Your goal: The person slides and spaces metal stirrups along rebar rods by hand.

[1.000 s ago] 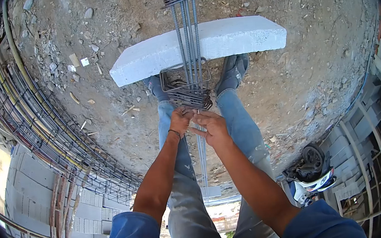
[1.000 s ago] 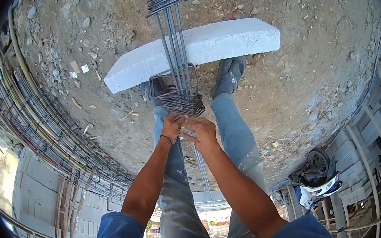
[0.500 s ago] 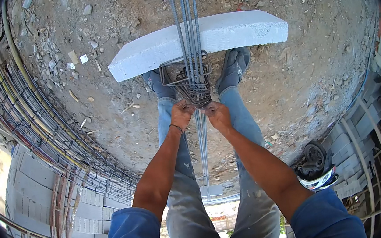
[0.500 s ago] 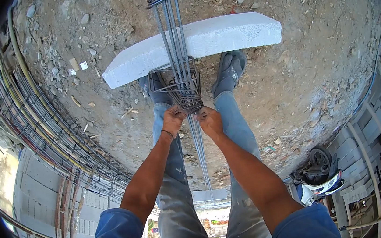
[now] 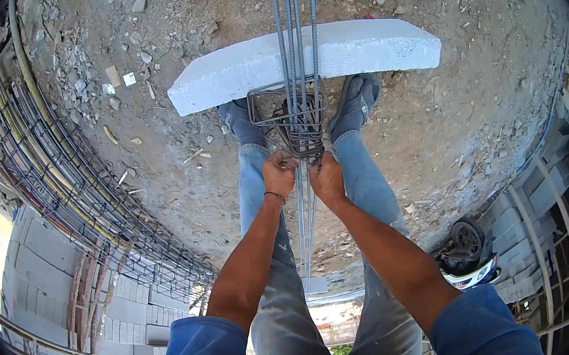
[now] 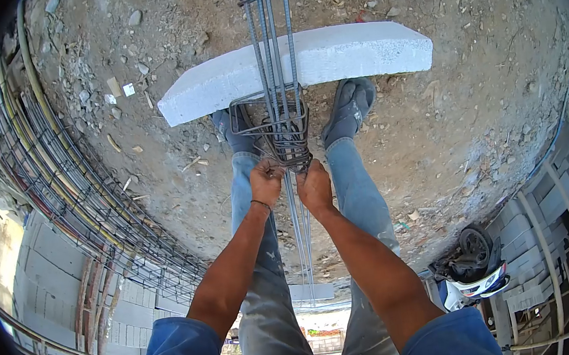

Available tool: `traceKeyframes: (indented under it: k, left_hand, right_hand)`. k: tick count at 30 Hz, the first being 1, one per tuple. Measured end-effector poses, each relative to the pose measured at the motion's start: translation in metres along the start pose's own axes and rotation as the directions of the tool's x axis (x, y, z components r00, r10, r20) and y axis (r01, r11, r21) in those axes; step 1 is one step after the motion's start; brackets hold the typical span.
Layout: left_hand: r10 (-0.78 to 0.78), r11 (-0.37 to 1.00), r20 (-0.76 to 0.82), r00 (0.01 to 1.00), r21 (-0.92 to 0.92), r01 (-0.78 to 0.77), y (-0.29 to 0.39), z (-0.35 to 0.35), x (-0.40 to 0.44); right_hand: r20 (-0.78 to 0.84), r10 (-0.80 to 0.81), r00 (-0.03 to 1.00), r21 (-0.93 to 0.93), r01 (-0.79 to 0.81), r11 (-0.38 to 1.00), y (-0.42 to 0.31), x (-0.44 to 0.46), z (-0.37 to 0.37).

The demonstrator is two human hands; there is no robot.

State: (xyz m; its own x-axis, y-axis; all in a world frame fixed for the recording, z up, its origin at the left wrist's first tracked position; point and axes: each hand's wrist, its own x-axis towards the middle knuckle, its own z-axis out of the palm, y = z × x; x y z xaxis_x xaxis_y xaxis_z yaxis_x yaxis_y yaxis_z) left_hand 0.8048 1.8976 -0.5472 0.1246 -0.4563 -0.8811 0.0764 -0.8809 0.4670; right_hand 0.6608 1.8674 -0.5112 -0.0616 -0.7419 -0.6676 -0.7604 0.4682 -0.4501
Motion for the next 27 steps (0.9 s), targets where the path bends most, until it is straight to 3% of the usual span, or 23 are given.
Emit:
traceKeyframes:
  k: [4,5,6,7,10,13,15,16,17,19,25,27]
  left_hand:
    - [-0.104,0.987,0.163,0.981,-0.101,0.121,0.005,-0.020,0.012]
    - [-0.190,0.897,0.190,0.963,-0.366,0.248,0.023,-0.029,0.015]
    - [-0.262,0.720,0.241,0.935,-0.597,0.355,0.029,-0.038,0.020]
    - [-0.254,0.721,0.241,0.936,-0.598,0.350,0.030,-0.047,0.033]
    - [-0.372,0.694,0.176,0.911,-0.600,0.399,0.019,-0.067,0.077]
    - [-0.405,0.712,0.261,0.876,-0.512,0.481,0.026,-0.064,0.131]
    - [-0.203,0.773,0.588,0.783,-0.395,0.497,0.031,-0.056,0.163]
    - [-0.139,0.863,0.585,0.799,-0.324,0.388,0.035,-0.046,0.172]
    - [-0.144,0.858,0.587,0.797,-0.326,0.396,0.025,-0.038,0.192]
    - [-0.188,0.673,0.811,0.553,-0.304,0.674,-0.002,-0.025,0.236]
    - [-0.083,0.777,0.855,0.512,-0.266,0.571,-0.007,-0.003,0.239]
    - [-0.112,0.839,0.842,0.527,-0.204,0.504,0.000,-0.006,0.224]
  right_hand:
    - [-0.002,0.002,1.000,0.014,-0.001,1.000,0.004,0.005,0.006]
    - [-0.004,-0.002,1.000,0.016,0.002,1.000,0.000,0.007,0.003]
    - [0.085,0.076,0.993,0.045,-0.080,0.996,-0.005,0.006,-0.003]
    - [0.172,0.147,0.974,0.065,-0.160,0.985,-0.009,0.008,-0.007]
    - [0.154,0.141,0.978,0.030,-0.148,0.989,-0.008,0.008,-0.005]
    - [0.136,0.139,0.981,0.073,-0.150,0.986,-0.008,0.007,-0.004]
    - [0.137,0.178,0.974,0.060,-0.188,0.980,-0.010,0.007,0.001]
    - [0.116,0.182,0.977,0.056,-0.189,0.980,-0.009,0.006,0.004]
    - [0.100,0.189,0.977,0.050,-0.195,0.980,-0.008,0.003,0.007]
    - [0.096,0.222,0.970,0.034,-0.226,0.974,-0.008,-0.001,0.012]
    - [0.069,0.215,0.974,0.042,-0.218,0.975,0.001,-0.010,0.025]
    - [0.008,0.141,0.990,0.065,-0.142,0.988,0.003,-0.011,0.026]
